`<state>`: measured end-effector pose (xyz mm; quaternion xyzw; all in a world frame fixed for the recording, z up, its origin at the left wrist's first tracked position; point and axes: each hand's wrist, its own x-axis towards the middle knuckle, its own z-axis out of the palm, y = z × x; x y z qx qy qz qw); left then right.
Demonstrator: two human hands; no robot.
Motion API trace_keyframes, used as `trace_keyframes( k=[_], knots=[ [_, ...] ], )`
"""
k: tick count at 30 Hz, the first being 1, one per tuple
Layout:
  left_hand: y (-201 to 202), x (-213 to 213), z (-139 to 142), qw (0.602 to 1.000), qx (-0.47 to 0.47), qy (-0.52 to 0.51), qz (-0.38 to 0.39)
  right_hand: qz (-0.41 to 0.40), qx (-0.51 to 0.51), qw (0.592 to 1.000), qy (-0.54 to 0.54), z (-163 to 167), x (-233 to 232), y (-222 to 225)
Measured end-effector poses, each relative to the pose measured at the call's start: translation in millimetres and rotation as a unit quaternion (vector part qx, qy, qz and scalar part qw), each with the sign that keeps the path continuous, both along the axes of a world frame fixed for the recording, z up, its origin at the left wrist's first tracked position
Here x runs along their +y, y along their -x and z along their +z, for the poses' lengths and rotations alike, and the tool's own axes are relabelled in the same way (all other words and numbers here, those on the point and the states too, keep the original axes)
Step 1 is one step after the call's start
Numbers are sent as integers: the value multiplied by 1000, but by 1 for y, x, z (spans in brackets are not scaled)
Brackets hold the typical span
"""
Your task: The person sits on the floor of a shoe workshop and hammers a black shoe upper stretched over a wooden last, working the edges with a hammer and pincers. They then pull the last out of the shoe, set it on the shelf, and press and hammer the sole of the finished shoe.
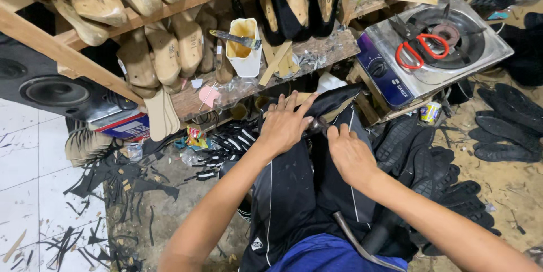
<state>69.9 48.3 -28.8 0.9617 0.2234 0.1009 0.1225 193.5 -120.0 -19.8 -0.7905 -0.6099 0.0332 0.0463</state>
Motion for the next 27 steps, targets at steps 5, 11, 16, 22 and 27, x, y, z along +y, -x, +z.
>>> trace_keyframes(
  k=[5,11,16,22,27],
  knots=[
    [-1,-5,-3,999,-6,-38,-2,-22,-60,996,59,25,5,-8],
    [6,-7,4,1000,-13,-27,-8,-38,73,997,-15,30,-7,-15],
    [-5,-1,11,999,15,45,15,11,-23,997,-72,19,0,-14],
    [-21,-5,2,999,-31,-12,-13,40,-106,993,-41,34,-6,-28],
    [-16,-4,0,998,-44,28,-25,-20,47,998,-38,32,-7,-25]
  ],
)
